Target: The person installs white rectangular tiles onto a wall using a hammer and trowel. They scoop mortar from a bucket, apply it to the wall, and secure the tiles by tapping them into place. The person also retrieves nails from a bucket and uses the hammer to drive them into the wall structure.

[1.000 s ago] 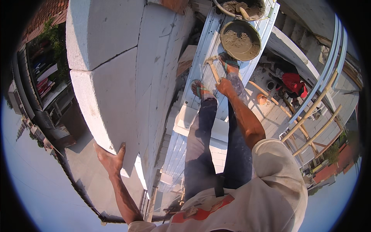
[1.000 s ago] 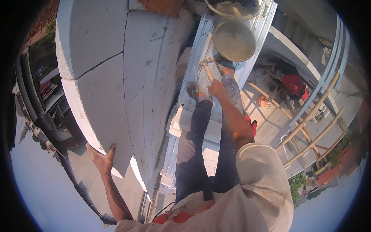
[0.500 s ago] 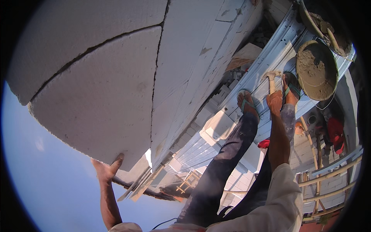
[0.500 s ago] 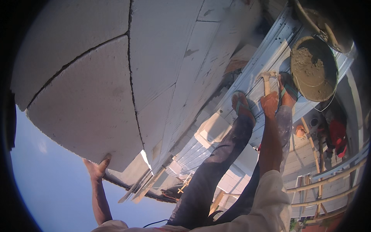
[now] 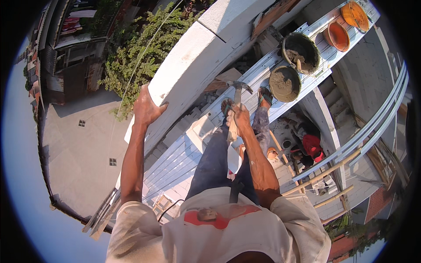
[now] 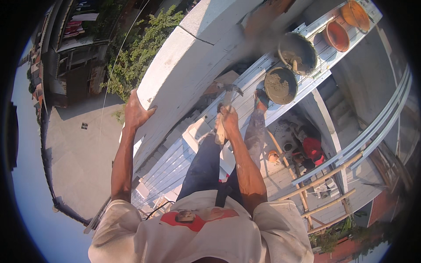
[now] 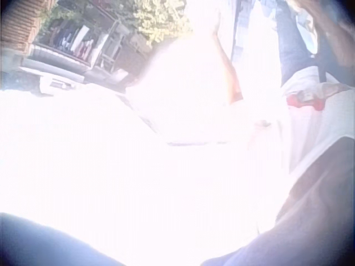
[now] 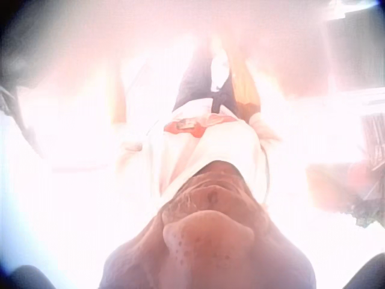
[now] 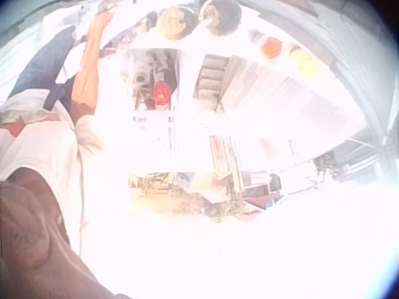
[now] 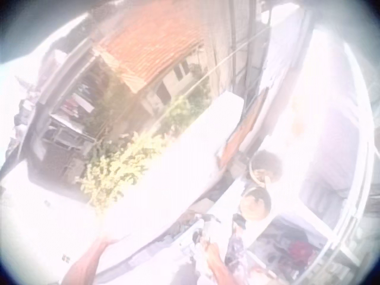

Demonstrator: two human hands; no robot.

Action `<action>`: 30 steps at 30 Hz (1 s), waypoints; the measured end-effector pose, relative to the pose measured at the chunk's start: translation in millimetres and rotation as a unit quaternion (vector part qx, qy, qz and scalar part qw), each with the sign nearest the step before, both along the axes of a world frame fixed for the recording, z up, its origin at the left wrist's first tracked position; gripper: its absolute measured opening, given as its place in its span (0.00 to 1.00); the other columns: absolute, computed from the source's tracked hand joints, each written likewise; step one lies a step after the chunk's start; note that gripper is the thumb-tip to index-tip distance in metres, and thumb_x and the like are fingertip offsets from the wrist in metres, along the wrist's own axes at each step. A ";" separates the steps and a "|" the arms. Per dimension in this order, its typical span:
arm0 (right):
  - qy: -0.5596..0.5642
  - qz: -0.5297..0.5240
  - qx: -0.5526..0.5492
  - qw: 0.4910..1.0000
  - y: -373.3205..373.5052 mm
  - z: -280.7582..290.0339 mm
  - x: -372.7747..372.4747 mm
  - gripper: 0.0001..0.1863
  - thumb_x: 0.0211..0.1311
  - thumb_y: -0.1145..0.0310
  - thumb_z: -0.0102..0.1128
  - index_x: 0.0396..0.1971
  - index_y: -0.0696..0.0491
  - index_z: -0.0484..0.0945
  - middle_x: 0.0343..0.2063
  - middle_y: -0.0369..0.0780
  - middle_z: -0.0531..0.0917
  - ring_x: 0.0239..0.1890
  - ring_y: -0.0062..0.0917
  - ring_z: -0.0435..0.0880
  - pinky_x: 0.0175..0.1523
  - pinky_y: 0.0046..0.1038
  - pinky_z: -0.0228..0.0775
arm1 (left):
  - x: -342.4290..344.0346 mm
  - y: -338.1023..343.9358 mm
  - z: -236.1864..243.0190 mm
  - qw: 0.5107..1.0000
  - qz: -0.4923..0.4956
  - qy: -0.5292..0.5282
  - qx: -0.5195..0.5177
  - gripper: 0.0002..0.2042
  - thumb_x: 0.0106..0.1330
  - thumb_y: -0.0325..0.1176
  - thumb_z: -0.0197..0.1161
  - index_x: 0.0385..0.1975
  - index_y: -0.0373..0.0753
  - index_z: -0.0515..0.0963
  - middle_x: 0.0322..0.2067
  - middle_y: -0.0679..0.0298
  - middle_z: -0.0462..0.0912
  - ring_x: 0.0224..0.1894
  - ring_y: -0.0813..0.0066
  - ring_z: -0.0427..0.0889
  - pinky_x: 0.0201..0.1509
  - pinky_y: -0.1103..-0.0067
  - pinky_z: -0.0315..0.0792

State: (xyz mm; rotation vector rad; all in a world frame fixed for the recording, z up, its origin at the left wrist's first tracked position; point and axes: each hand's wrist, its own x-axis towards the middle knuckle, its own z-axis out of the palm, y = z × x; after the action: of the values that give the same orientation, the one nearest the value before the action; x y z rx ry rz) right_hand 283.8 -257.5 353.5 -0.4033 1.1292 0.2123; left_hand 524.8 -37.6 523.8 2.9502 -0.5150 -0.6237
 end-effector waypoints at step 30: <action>-0.493 0.740 -0.450 -0.088 92.2 48.8 170.6 0.35 0.64 0.55 0.63 0.70 0.49 0.67 0.46 0.54 0.84 0.46 0.48 0.86 0.50 0.47 0.78 | -22.9 -18.9 -24.3 0.981 0.139 -0.115 -0.066 0.20 0.60 0.35 0.69 0.53 0.47 0.76 0.51 0.68 0.78 0.62 0.67 0.74 0.68 0.55 0.59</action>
State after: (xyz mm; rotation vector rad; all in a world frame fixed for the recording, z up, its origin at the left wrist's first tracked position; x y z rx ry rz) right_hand 454.5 -165.4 402.3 2.5432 1.7492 -0.8525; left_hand 501.9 -56.5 499.5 2.9028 -0.1435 -0.2123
